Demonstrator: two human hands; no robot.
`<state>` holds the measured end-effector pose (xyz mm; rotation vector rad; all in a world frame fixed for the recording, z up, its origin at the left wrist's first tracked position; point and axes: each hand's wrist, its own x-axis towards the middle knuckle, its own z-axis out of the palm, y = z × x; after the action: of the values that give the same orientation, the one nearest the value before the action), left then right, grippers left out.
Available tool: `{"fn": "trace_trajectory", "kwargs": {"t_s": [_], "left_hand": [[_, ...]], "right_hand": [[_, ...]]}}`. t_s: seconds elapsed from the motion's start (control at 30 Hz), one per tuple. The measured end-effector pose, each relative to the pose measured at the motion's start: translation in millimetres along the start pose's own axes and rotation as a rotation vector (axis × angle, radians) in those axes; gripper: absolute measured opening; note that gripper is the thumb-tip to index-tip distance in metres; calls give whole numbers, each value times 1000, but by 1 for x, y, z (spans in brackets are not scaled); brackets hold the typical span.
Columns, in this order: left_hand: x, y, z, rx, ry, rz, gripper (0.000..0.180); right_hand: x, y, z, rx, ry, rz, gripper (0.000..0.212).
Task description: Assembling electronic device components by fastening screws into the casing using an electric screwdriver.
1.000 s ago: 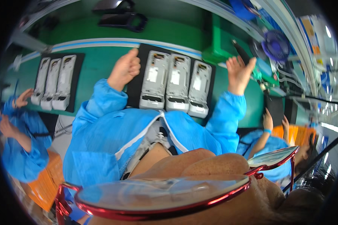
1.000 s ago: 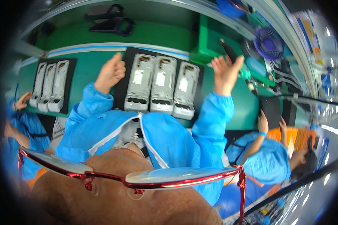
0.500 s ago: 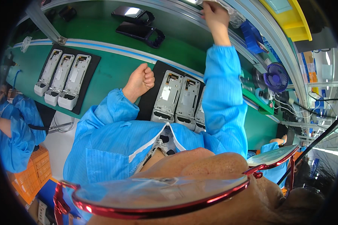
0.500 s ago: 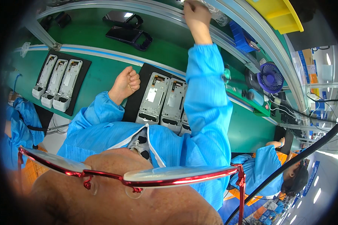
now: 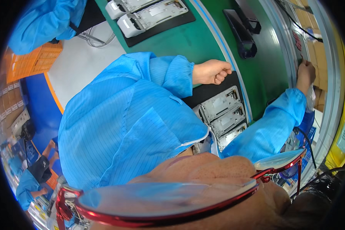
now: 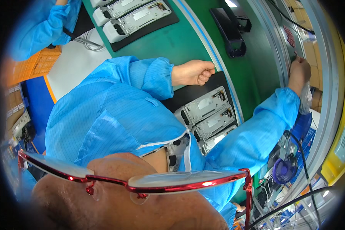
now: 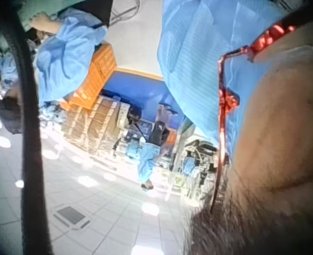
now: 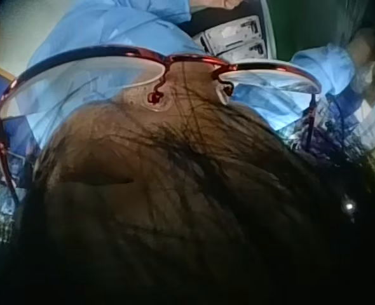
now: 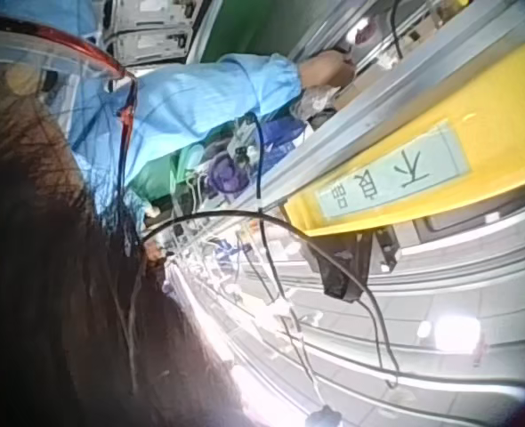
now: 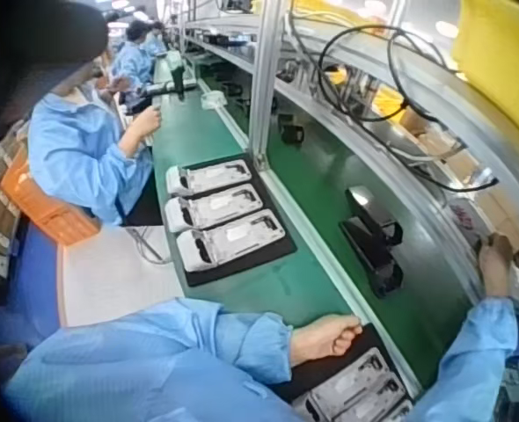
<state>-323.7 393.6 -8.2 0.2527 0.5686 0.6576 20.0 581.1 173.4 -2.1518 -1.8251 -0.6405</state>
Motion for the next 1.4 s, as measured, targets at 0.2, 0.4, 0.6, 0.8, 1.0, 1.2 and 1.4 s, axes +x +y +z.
{"fn": "trace_trajectory", "kwargs": {"t_s": [0.2, 0.4, 0.6, 0.8, 1.0, 1.2, 1.4], "left_hand": [[18, -4, -6, -48, -176, -104, 22], [12, 5, -28, 25, -53, -16, 26], [45, -3, -30, 46, -93, -63, 26], [47, 3, -27, 90, -128, -99, 25], [51, 16, -38, 69, -155, -106, 26], [61, 14, -41, 68, -157, -106, 25], [65, 13, -40, 48, -160, -118, 26]], "right_hand": [[13, 37, 6, -578, -323, -244, 37], [-44, -60, 17, 483, 438, 156, 24], [-183, -24, -15, 1584, -47, 500, 22], [-297, 29, -41, 1479, 33, 653, 31], [-384, 38, -68, 1363, -278, 777, 23], [-427, 141, -24, 1496, 80, 972, 20], [-374, 261, 1, 439, 93, 839, 33]]}}
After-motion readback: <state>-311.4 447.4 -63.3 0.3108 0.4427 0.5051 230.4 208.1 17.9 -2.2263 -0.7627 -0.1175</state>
